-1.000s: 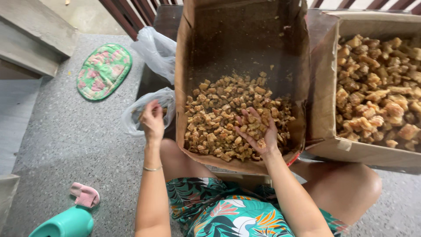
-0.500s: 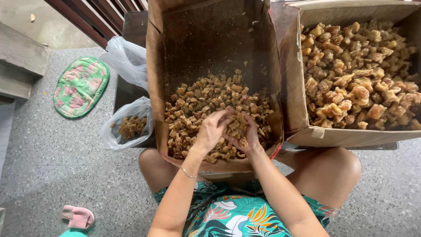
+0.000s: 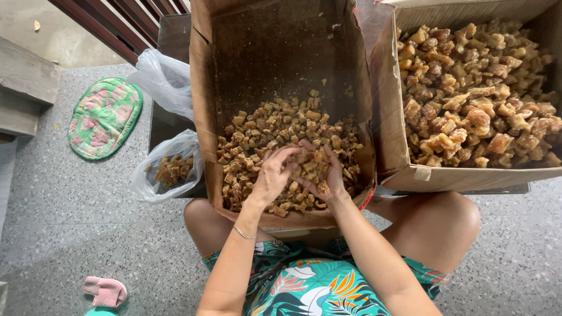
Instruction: The person sits on the floor and sorts small, brown, cubed food items by hand. They scoop handfuls from a large cardboard box and transfer them into a smaller cardboard box positioned between their legs.
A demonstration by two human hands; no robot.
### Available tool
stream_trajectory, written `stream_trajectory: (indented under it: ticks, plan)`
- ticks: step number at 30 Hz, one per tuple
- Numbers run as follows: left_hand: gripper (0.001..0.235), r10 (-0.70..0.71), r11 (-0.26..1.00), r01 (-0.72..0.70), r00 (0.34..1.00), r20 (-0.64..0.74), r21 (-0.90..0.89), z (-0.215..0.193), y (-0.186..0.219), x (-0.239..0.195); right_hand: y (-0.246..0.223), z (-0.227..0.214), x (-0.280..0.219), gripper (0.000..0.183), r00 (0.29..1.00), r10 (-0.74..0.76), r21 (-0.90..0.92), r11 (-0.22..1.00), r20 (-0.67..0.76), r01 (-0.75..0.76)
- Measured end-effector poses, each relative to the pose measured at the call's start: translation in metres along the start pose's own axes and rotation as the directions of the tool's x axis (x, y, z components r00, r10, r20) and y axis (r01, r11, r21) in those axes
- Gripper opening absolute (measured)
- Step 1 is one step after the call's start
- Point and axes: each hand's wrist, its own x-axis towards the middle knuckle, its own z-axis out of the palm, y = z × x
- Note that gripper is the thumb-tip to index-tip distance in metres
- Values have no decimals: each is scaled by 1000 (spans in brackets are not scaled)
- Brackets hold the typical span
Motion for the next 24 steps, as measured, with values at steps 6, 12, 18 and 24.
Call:
stream_trajectory:
  ticks: [6, 12, 18, 24]
  plan:
    - [23, -97, 983, 133, 960, -261, 123, 1, -49, -24, 5, -18, 6, 45, 1000, -9, 115, 993, 5, 9]
    - [19, -106, 940, 212, 926, -362, 268, 0, -67, -46, 2, 2, 6, 39, 993, -44, 221, 973, -108, 67]
    - [19, -62, 945, 171, 931, -361, 280, -3, -75, -34, -97, 75, -28, 40, 947, -310, 163, 934, -80, 319]
    - [21, -59, 948, 167, 929, -365, 272, -2, -72, -40, -220, 89, -90, 32, 683, -727, -370, 617, 72, 695]
